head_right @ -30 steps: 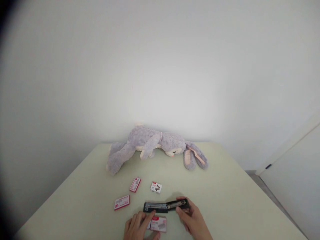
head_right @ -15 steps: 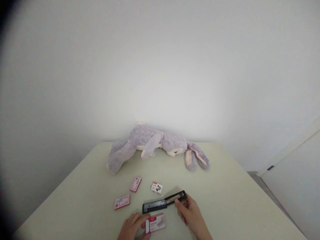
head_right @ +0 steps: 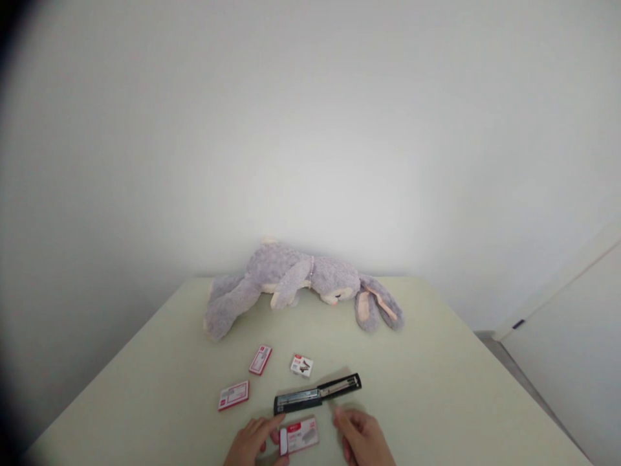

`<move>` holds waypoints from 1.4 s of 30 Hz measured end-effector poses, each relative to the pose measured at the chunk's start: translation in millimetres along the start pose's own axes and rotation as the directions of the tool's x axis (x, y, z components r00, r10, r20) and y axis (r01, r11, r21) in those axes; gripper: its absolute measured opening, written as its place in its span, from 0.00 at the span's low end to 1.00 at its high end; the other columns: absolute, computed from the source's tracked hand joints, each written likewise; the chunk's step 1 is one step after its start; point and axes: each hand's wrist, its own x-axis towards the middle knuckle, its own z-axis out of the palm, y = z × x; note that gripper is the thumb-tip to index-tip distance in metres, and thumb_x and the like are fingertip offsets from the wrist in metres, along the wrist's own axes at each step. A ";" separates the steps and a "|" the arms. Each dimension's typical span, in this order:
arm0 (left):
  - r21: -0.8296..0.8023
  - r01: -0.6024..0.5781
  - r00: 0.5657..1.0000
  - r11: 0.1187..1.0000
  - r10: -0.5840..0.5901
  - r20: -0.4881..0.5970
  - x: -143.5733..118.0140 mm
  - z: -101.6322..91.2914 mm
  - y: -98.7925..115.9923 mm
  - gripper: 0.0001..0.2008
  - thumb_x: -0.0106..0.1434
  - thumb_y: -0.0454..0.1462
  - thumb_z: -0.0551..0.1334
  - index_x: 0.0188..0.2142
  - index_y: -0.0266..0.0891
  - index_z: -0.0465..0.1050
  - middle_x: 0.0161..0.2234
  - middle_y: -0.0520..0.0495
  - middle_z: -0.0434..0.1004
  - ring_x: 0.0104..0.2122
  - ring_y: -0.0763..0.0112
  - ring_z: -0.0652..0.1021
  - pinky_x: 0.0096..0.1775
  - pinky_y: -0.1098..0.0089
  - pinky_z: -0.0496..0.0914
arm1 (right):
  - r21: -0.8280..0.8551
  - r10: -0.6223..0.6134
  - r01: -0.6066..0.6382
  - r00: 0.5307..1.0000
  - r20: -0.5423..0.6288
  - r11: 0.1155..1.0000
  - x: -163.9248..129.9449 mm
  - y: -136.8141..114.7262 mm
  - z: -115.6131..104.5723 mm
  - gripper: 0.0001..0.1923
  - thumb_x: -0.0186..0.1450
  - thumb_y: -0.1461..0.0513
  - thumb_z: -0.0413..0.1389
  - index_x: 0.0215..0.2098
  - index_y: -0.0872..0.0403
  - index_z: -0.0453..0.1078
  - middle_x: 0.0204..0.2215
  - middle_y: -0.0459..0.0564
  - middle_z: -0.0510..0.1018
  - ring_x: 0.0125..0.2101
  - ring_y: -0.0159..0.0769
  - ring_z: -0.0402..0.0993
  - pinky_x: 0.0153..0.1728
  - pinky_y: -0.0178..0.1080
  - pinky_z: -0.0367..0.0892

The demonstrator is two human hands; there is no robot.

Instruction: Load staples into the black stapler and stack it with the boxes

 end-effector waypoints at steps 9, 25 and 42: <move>0.060 -0.149 0.983 0.987 0.154 -0.100 3.2 12.0 -3.7 0.23 0.57 0.46 0.72 0.53 0.54 0.78 0.39 0.51 0.85 0.37 0.64 0.81 0.41 0.67 0.75 | -0.210 -0.139 0.143 0.990 0.032 0.967 0.7 14.1 36.5 0.32 0.55 0.32 0.57 0.26 0.52 0.71 0.16 0.43 0.67 0.19 0.32 0.61 0.20 0.34 0.54; 0.183 0.006 0.978 0.983 0.032 -0.207 1.1 28.3 13.1 0.34 0.55 0.50 0.72 0.61 0.51 0.72 0.35 0.49 0.82 0.37 0.61 0.81 0.40 0.66 0.71 | -0.109 -0.115 0.109 0.992 -0.044 0.988 -0.1 15.4 30.3 0.32 0.55 0.33 0.59 0.37 0.50 0.66 0.17 0.41 0.72 0.15 0.30 0.66 0.17 0.31 0.57; 0.337 0.180 0.962 0.924 -0.094 -0.258 6.4 30.0 36.9 0.40 0.49 0.61 0.69 0.59 0.48 0.75 0.48 0.39 0.83 0.46 0.48 0.80 0.45 0.58 0.67 | -0.449 -0.423 0.475 0.880 0.217 0.757 26.6 -108.7 32.5 0.11 0.60 0.55 0.66 0.36 0.51 0.76 0.21 0.37 0.65 0.25 0.29 0.62 0.28 0.32 0.55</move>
